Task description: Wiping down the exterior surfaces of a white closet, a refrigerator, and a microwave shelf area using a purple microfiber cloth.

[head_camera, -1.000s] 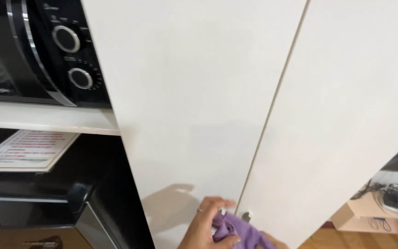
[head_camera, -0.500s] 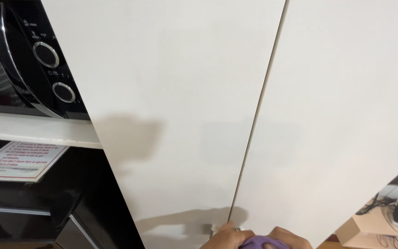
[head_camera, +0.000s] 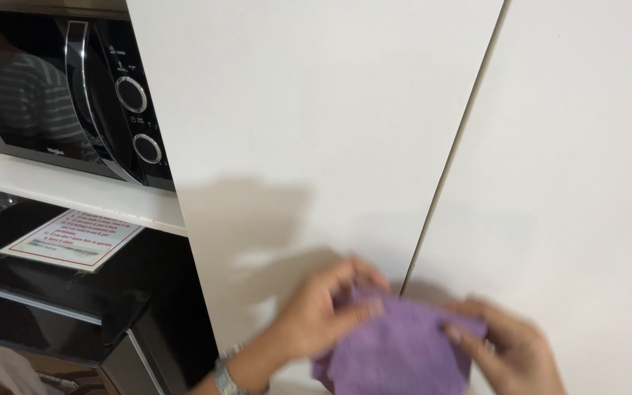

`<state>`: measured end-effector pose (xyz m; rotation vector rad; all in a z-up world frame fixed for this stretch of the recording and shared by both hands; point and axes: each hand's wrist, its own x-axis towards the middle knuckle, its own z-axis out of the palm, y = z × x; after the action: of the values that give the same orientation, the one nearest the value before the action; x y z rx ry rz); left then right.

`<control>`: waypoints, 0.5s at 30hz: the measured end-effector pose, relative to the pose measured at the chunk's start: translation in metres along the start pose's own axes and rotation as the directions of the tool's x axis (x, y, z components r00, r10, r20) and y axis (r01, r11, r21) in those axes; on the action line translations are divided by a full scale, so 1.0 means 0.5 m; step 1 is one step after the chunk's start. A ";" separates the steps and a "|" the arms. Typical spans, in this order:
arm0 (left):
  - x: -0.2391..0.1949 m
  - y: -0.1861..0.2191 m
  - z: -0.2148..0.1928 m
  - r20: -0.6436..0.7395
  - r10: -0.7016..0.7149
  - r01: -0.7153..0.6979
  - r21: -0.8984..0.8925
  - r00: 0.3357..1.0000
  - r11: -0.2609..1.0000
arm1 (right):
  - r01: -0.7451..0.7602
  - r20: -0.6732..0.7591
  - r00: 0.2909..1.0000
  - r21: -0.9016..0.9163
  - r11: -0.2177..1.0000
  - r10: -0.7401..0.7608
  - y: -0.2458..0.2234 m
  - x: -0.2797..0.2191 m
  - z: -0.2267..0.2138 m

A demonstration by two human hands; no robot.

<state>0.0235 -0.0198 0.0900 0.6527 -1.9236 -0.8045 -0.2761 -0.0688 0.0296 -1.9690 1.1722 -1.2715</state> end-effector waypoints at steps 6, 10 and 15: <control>0.098 0.153 -0.065 -0.593 0.496 -0.103 0.572 0.634 0.814 | 0.605 -0.012 0.688 -0.542 0.583 -0.725 -0.334 0.176 -0.027; 0.054 0.034 0.082 -0.469 0.778 -0.144 0.812 0.419 0.566 | 0.526 -0.035 0.718 -0.626 0.576 -0.695 -0.331 0.211 -0.018; 0.145 -0.023 0.152 -0.500 0.555 -0.090 0.684 0.665 0.724 | 0.507 0.054 0.747 -0.690 0.516 -0.662 -0.353 0.201 -0.027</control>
<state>-0.0746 -0.0586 0.0934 0.7825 -1.4863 0.3496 -0.2014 -0.0683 0.2190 -3.0484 1.2089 -1.5599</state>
